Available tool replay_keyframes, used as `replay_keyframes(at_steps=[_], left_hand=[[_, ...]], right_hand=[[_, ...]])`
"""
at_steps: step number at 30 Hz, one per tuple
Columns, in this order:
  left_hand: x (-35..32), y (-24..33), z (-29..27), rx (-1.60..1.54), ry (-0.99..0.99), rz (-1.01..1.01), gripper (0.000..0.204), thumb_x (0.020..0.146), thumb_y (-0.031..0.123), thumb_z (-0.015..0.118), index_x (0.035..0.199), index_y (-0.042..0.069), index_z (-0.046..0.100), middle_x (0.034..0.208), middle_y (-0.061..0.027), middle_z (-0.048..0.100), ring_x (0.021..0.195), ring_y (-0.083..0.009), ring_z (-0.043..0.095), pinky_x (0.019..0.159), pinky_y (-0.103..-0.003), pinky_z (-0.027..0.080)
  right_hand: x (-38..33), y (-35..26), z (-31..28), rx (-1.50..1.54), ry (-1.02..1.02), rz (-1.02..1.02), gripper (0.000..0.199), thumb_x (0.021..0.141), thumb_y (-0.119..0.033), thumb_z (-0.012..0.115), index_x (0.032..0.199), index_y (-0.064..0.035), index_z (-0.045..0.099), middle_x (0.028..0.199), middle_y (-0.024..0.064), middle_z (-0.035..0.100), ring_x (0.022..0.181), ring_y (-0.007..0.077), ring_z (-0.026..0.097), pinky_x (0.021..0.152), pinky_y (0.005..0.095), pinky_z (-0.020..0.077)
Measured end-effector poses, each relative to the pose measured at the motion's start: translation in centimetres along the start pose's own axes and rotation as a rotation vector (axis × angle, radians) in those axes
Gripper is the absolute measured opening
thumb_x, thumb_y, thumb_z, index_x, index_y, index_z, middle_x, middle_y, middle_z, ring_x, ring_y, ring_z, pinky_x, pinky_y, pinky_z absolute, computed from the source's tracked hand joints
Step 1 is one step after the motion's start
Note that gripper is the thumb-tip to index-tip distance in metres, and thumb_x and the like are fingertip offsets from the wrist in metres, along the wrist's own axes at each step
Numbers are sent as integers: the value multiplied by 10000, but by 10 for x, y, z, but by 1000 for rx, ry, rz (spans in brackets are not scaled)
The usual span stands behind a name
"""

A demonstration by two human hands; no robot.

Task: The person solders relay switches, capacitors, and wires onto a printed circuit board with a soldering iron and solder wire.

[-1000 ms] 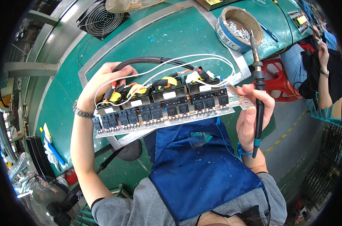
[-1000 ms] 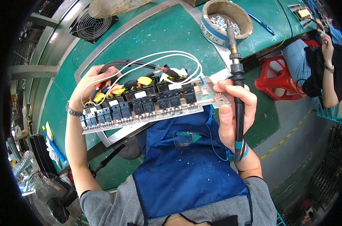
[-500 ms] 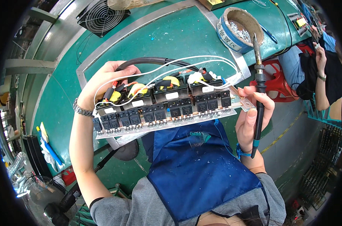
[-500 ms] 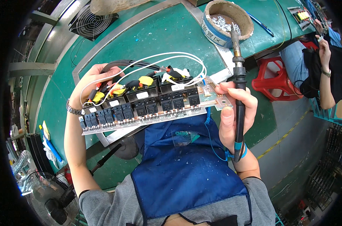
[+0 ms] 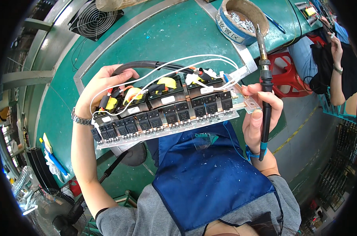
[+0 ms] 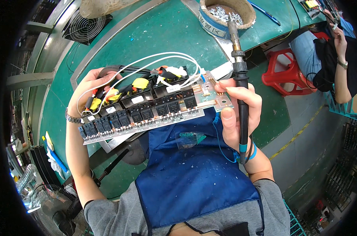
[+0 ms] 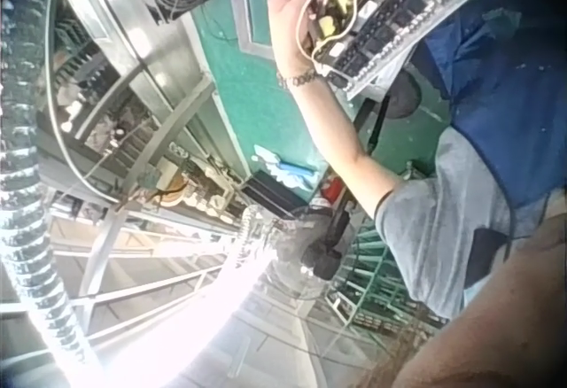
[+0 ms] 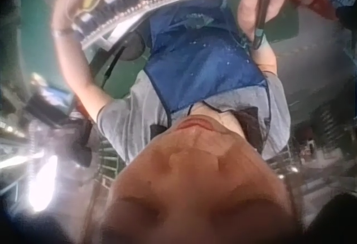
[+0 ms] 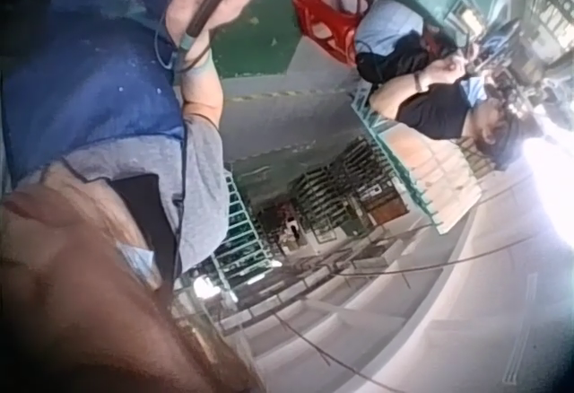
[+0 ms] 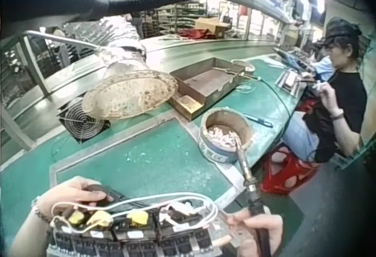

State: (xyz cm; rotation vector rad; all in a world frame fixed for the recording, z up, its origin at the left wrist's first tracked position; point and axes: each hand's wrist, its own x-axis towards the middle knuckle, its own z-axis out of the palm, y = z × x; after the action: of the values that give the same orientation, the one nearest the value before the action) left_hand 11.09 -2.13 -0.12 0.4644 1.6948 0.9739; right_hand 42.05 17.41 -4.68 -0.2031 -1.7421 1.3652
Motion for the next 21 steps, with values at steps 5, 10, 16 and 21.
replay_keyframes(at_steps=[5, 10, 16, 21], left_hand=[[0, 0, 1, -26, -3, -5, 255, 958, 192, 605, 1088, -27, 605, 955, -24, 651, 636, 10, 520, 560, -141, 439], [2, -2, 3, -23, 43, 17, 280, 940, 230, 630, 1029, -35, 646, 847, 23, 612, 652, -1, 493, 577, -159, 424], [1, -3, -4, -125, 28, -71, 295, 940, 173, 614, 1128, -53, 591, 943, -15, 641, 667, 11, 568, 606, -136, 495], [2, 2, 1, -96, 8, -61, 289, 944, 169, 606, 1129, -53, 590, 883, -3, 630, 657, 10, 574, 592, -133, 495]], right_hand=[[-1, 0, 1, 22, 10, 2, 402, 961, -265, 578, 1219, 3, 425, 1144, 198, 538, 1045, 242, 560, 948, 391, 444], [2, -4, 2, -33, 4, 46, 468, 955, -367, 570, 1217, -10, 420, 1180, 198, 515, 1067, 249, 577, 989, 425, 440], [12, -4, 5, 27, 2, 8, 359, 960, -186, 577, 1209, 34, 442, 1130, 186, 554, 1083, 234, 544, 982, 385, 435], [12, -7, 5, 22, 16, 22, 350, 955, -173, 583, 1202, 34, 446, 1119, 184, 569, 1089, 234, 535, 979, 382, 436]])
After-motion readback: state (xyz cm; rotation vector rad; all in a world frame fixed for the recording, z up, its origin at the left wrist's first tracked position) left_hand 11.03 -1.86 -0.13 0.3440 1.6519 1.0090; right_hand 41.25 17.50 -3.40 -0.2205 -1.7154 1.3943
